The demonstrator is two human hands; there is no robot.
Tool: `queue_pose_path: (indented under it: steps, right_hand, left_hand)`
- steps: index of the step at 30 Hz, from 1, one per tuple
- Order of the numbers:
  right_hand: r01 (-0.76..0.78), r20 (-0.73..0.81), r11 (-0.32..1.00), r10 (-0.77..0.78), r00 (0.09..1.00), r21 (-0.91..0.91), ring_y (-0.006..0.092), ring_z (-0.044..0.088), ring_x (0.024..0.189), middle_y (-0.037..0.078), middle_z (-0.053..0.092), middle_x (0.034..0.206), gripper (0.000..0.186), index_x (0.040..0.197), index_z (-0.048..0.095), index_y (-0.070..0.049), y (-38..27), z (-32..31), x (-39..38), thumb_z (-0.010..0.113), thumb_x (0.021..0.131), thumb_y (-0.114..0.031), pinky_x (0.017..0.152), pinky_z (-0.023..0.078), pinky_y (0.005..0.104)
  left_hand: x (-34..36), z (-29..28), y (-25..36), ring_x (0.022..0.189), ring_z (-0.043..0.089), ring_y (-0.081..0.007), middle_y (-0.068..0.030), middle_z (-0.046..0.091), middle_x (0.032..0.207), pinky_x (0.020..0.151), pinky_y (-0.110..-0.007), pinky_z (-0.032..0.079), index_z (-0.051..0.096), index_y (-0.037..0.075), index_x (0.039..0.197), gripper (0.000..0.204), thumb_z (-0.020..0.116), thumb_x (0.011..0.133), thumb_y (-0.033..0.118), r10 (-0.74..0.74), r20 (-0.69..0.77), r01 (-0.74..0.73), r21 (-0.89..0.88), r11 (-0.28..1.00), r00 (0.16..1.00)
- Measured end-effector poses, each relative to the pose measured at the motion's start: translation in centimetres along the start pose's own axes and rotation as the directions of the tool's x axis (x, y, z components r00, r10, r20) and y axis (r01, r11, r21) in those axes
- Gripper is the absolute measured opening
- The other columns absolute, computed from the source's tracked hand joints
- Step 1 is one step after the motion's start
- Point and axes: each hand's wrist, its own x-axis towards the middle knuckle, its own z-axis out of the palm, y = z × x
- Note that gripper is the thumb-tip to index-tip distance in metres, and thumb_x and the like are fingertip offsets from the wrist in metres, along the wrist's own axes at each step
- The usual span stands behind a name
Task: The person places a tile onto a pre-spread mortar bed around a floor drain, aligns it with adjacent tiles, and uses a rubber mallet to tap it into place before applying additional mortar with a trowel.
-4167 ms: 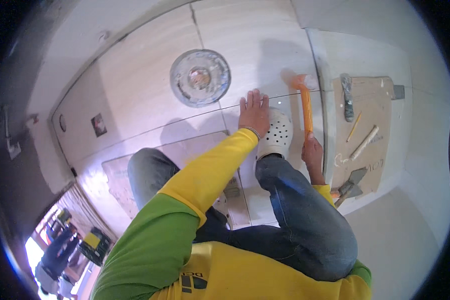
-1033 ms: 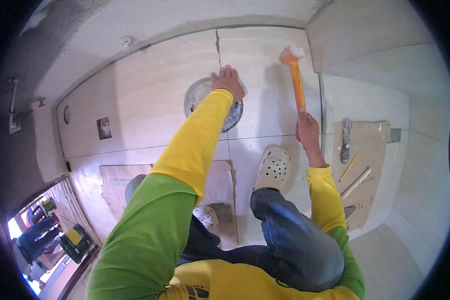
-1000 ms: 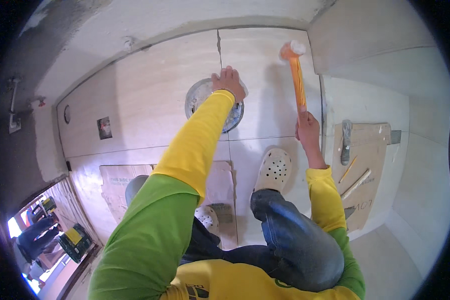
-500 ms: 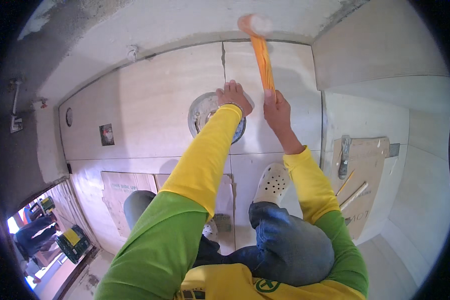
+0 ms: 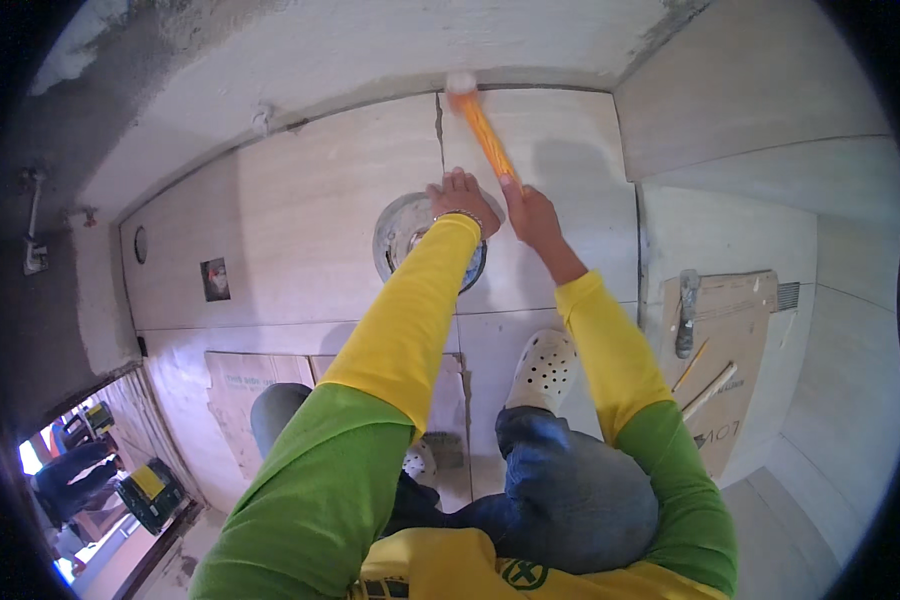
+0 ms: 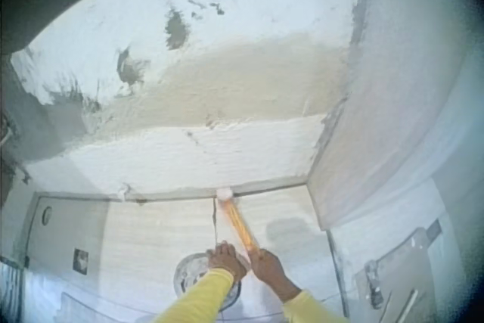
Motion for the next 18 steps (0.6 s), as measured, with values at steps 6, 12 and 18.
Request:
queue_pose_path:
  steps: [6,12,18]
  right_hand:
    - [-0.138,0.109,0.966,0.117,0.987,0.217,0.0388,0.064,0.07,0.023,0.063,0.072,0.055,0.084,0.063,0.001,-3.7,-0.7,-1.5,0.052,0.097,-0.052,0.065,0.051,0.0448]
    - [-0.38,0.305,0.923,0.38,0.873,-0.06,0.0315,0.059,0.062,0.02,0.06,0.067,0.05,0.082,0.061,0.002,0.2,-1.5,1.3,0.057,0.097,-0.046,0.059,0.048,0.0389]
    - [-0.134,0.113,0.934,0.102,0.988,0.33,0.038,0.063,0.068,0.022,0.062,0.07,0.058,0.081,0.063,0.001,-2.9,-2.1,-2.9,0.053,0.096,-0.054,0.063,0.049,0.0434]
  left_hand:
    - [-0.4,-0.3,-1.1,0.15,0.018,-0.0298,-0.0154,0.019,0.163,0.119,-0.057,0.016,0.024,0.003,0.154,0.08,0.053,0.087,0.035,-0.043,0.015,0.043,0.03,0.999,0.999]
    - [-0.3,-0.9,1.0,0.151,0.017,-0.0269,-0.0128,0.017,0.163,0.12,-0.052,0.015,0.021,0.002,0.155,0.082,0.052,0.086,0.035,-0.005,0.032,0.004,0.041,0.999,0.999]
    - [-0.1,-0.5,-0.6,0.15,0.018,-0.03,-0.0149,0.018,0.163,0.119,-0.056,0.016,0.024,0.004,0.153,0.085,0.057,0.084,0.039,-0.029,0.025,0.028,0.048,0.998,0.999]
